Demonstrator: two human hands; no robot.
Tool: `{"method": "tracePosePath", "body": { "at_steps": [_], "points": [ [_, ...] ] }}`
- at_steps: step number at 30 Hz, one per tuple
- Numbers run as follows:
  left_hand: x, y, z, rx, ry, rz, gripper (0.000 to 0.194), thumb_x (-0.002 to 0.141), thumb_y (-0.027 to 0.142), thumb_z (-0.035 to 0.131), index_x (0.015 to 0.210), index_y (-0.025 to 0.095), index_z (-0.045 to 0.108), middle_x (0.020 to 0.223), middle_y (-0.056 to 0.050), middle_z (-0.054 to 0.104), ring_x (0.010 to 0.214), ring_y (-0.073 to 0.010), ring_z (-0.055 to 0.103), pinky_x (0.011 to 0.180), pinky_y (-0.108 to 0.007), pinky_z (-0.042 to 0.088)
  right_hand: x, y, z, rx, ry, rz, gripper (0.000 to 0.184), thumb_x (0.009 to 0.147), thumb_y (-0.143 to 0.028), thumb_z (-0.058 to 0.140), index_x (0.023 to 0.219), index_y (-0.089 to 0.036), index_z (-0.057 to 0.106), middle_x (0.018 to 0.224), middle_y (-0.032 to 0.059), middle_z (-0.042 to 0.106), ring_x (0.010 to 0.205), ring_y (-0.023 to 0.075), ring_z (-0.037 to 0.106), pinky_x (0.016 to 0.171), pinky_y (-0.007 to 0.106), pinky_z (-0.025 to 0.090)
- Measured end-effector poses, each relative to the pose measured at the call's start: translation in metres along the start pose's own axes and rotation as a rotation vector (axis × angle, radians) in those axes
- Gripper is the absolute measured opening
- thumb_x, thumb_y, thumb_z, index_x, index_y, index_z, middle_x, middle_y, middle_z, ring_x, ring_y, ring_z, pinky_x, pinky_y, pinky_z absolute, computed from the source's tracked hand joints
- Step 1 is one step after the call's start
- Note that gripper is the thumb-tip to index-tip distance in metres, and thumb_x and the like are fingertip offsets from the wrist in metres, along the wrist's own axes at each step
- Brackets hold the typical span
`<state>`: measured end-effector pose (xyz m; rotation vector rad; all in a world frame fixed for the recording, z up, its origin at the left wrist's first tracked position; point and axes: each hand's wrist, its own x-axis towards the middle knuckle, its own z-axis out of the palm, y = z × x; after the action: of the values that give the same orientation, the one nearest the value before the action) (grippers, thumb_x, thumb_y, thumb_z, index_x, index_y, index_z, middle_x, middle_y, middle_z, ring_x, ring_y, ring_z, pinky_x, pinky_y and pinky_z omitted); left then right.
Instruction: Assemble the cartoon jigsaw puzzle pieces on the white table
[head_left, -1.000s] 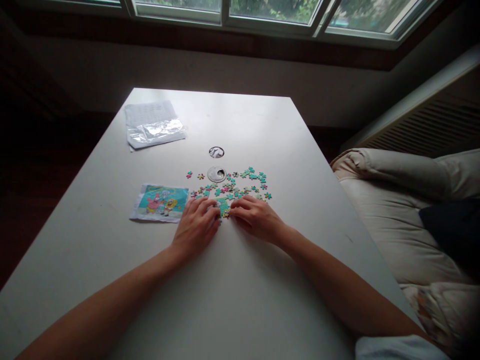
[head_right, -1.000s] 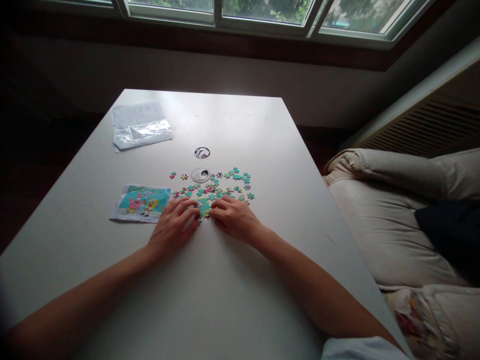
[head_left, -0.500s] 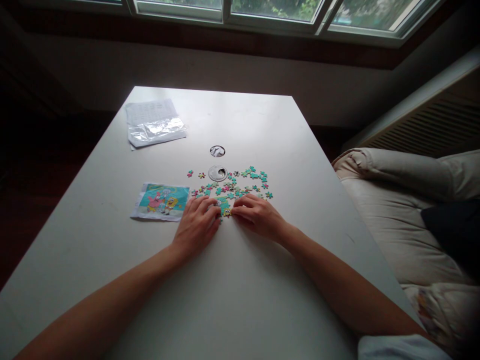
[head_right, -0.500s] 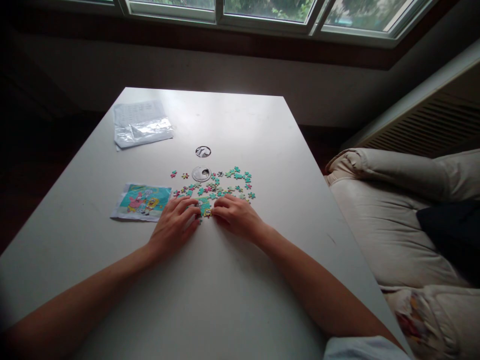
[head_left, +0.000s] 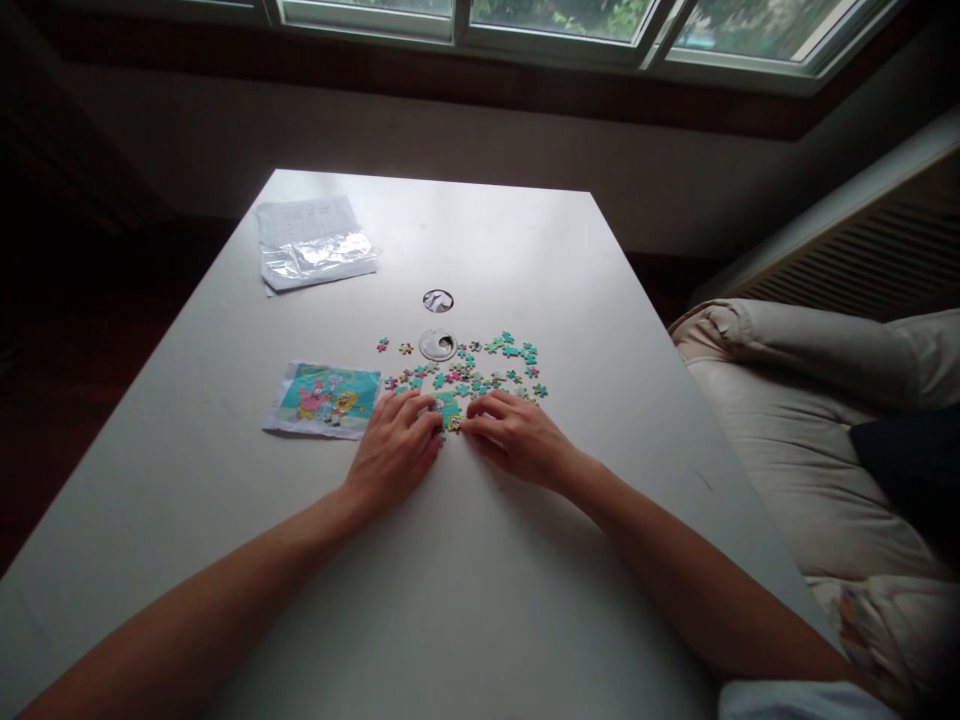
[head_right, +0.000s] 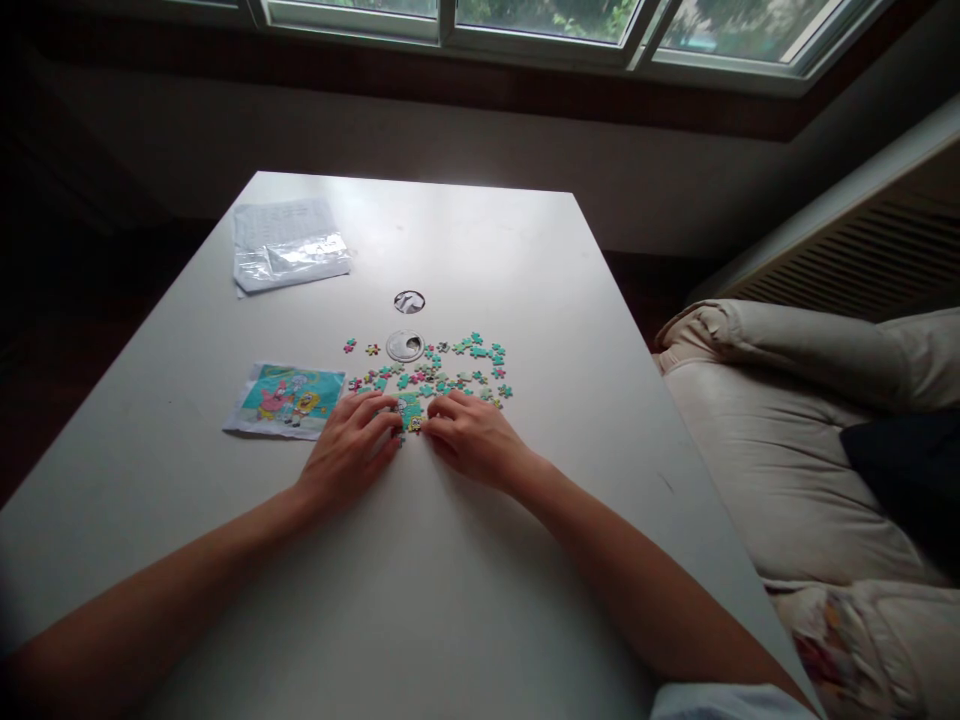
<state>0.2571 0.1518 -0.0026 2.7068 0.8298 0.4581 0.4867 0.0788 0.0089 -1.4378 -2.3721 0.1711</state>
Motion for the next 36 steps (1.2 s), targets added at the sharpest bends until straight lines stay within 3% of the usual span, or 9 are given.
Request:
{"method": "tracePosePath", "body": {
  "at_steps": [11,20,29,36],
  "points": [
    [-0.002,0.002,-0.001,0.056,0.018,0.041,0.021,0.096,0.022,0.054,0.116,0.024,0.063,0.136,-0.007,0.06,0.135,-0.0287,0.046,0.118,-0.054,0.032,-0.001,0.004,0.002,0.02,0.04,0.008,0.013,0.096,-0.02,0.057,0.101,-0.023,0.069,0.105,0.0079,0.067,0.097,0.0216,0.057,0.083,0.035,0.049],
    [-0.007,0.015,-0.008,0.109,-0.028,0.151,0.021,0.1,0.023,0.048,0.111,0.021,0.066,0.121,-0.006,0.069,0.109,-0.0246,0.061,0.097,-0.042,0.048,-0.002,0.01,0.011,0.116,0.075,-0.008,0.013,0.098,-0.023,0.054,0.096,-0.022,0.066,0.1,0.0069,0.067,0.094,0.0199,0.056,0.085,0.034,0.048],
    [0.009,-0.021,-0.017,0.067,0.135,-0.057,0.02,0.099,0.028,0.051,0.106,0.024,0.069,0.115,-0.004,0.072,0.109,-0.0251,0.061,0.098,-0.044,0.047,-0.002,0.012,0.011,0.157,0.095,0.0,0.016,0.099,-0.024,0.051,0.097,-0.023,0.066,0.099,0.007,0.067,0.094,0.0194,0.058,0.086,0.033,0.049],
    [0.015,-0.039,-0.015,0.125,0.086,-0.098,0.039,0.097,0.03,0.053,0.134,0.023,0.059,0.143,-0.007,0.058,0.136,-0.0314,0.044,0.113,-0.052,0.036,-0.001,0.011,0.013,0.177,0.117,0.016,0.014,0.099,-0.024,0.053,0.097,-0.023,0.067,0.097,0.0064,0.068,0.093,0.0193,0.059,0.085,0.032,0.049]
  ]
}}
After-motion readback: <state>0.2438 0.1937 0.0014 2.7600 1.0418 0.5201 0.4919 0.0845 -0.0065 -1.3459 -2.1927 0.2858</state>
